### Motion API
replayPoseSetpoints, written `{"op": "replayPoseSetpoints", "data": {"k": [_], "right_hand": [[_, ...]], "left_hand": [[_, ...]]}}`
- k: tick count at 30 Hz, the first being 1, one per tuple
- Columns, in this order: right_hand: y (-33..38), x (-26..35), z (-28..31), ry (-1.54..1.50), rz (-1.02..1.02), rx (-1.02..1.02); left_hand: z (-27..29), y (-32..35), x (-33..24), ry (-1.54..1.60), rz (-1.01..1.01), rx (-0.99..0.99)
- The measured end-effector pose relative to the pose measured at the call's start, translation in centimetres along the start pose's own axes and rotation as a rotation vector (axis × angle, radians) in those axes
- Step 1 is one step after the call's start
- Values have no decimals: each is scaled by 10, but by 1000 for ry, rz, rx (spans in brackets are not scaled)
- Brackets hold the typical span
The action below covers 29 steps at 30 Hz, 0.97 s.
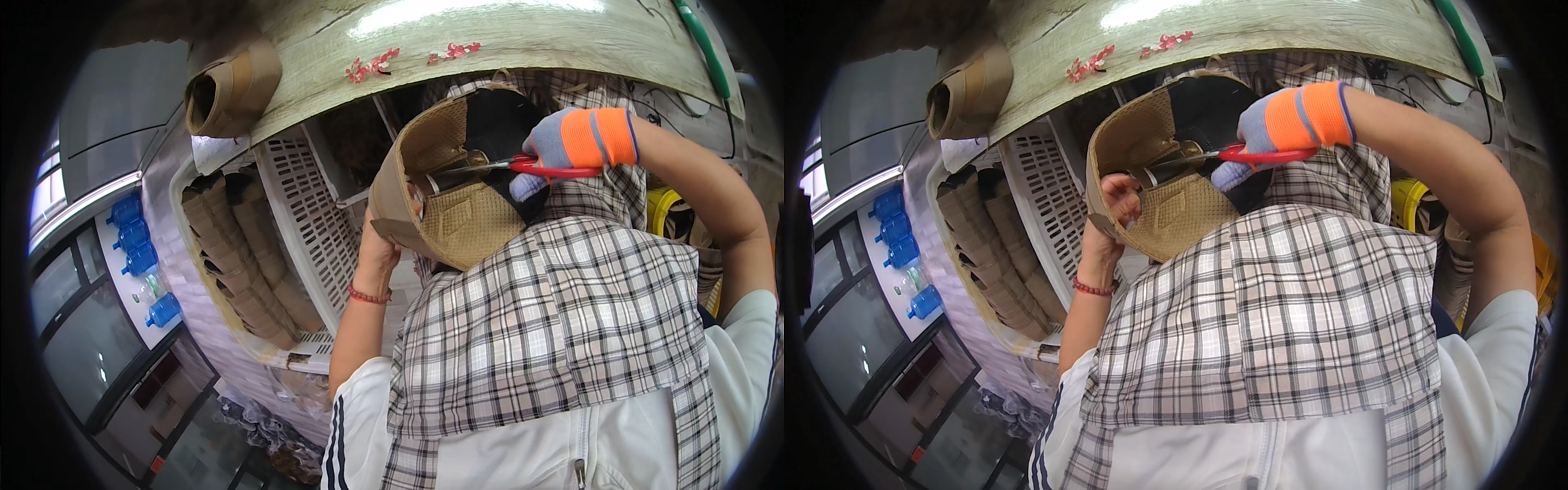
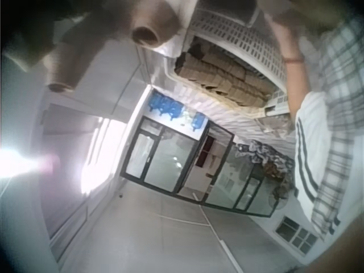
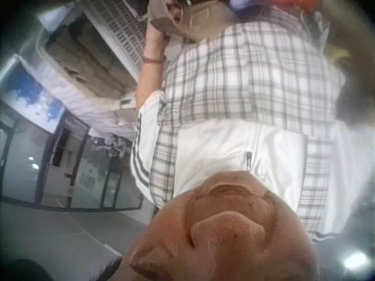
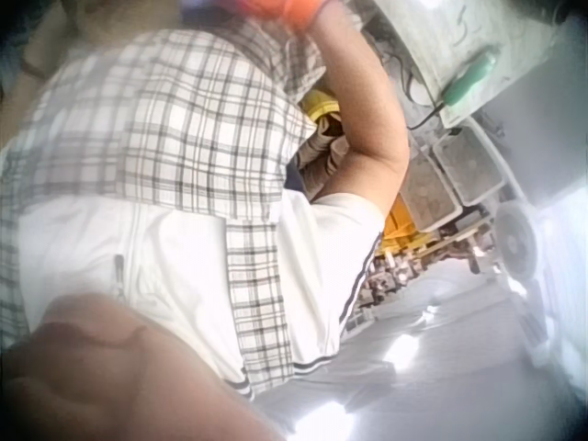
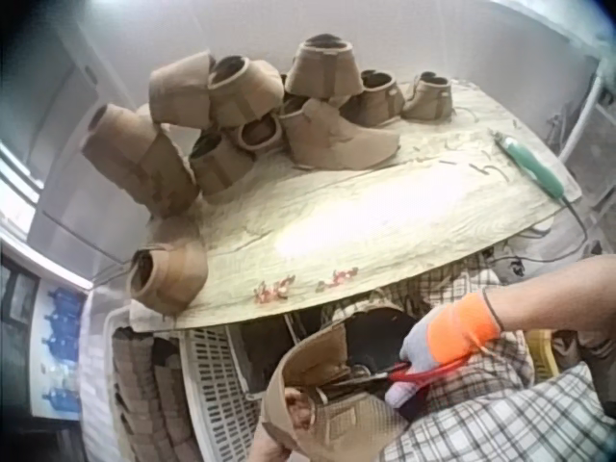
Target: The person trims the edges of shoe uppers using a rotary cutter and scissors. They repeatedly pick up individual uppers from a white basket, trim the edges, and place them on a table or into a yellow basket.
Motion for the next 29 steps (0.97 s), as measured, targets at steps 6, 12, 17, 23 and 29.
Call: {"op": "replayPoseSetpoints", "data": {"k": [6, 12, 17, 23, 29], "right_hand": [[-21, -22, 14, -432, 123, 438], [-29, -6, 27, -370, 72, 427], [-19, 2, 33, -444, 7, 425], [1, -21, 17, -550, 2, 415], [-7, -7, 28, -553, 66, 419]], "left_hand": [[5, -42, 2, -14, -299, 59], [-18, -48, -8, 47, -228, -28], [-29, -48, -14, 67, -231, -9], [-28, -53, -11, 80, -211, 13], [-20, -52, -14, -35, -204, -46]]}}
Point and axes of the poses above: each hand's wrist, its own y-axis away from the middle knuckle, its own z-axis out of the back of the hand, x = y × z, the point moved 1 cm from there along -y, towards the middle knuckle, and after that the axes turned 1 degree about y, right-handed, at the moved point
